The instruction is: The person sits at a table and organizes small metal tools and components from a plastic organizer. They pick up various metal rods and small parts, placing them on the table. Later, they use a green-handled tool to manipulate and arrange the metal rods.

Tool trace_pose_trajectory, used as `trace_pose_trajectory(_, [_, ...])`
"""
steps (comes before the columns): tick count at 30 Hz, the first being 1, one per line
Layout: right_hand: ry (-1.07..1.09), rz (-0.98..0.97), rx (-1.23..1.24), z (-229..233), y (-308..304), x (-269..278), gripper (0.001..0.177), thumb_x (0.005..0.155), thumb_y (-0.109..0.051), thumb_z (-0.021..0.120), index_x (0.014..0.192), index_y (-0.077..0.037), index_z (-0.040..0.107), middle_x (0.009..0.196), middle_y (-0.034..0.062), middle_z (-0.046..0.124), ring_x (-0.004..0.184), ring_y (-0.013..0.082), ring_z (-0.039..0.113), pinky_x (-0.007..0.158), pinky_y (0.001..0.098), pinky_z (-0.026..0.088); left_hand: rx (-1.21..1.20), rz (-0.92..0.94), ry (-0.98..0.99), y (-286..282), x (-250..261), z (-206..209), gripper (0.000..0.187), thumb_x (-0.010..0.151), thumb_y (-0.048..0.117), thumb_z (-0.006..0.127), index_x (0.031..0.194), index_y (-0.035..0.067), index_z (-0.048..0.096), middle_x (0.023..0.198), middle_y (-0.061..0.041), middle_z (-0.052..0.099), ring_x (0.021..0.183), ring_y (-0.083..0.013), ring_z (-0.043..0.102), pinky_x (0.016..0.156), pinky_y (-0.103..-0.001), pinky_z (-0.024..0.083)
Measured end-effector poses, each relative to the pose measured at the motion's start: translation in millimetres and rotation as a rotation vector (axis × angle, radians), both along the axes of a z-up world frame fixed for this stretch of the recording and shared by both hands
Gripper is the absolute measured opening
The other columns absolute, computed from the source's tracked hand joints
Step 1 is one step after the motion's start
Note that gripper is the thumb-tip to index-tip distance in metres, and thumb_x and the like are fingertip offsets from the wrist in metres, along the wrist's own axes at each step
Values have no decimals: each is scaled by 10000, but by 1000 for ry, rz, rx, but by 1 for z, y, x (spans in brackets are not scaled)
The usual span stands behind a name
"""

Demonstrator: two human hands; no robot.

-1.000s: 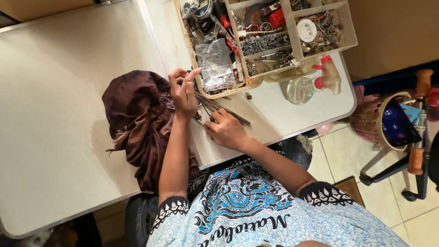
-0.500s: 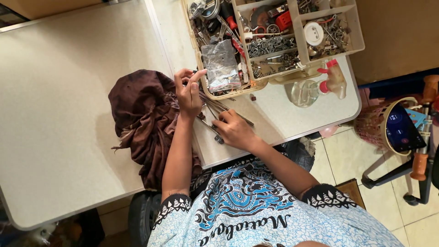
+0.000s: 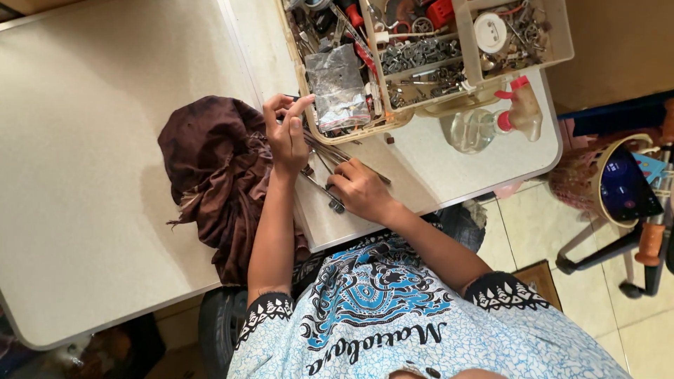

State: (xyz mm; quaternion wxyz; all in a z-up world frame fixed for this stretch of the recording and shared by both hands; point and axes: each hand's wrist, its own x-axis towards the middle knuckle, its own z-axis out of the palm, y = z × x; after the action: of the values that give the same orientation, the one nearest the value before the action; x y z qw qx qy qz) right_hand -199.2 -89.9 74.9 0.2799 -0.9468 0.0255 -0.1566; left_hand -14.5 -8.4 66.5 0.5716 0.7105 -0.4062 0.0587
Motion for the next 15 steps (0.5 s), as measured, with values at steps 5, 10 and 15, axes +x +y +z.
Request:
trace_pose_trajectory(5, [-4,10,44,-1,-3,2,152,837,-118,783,965,-50,737,968,103,673,950,293,623,831,394,545,-16,-23,17,-1,0,1,414,1123,205,370,1256,38,726,1169,-145,508,1049,-253,538,913,-363,487])
trace_pose_trajectory(10, [-45,0,90,-9,-5,2,169,833,-84,773,992,-35,738,967,110,690,950,293,644,855,390,554,-25,-32,-17,-2,-1,-4,431,1138,211,361,1272,1,713,1165,-136,519,1062,-247,542,909,-369,473])
trace_pose_trajectory(15, [-92,-19,119,-19,-5,3,196,801,-75,772,980,-9,728,960,129,688,935,305,638,852,395,561,-32,-29,-34,-7,-2,-11,471,1152,243,329,1278,0,713,1176,-121,518,1078,-238,537,920,-368,459])
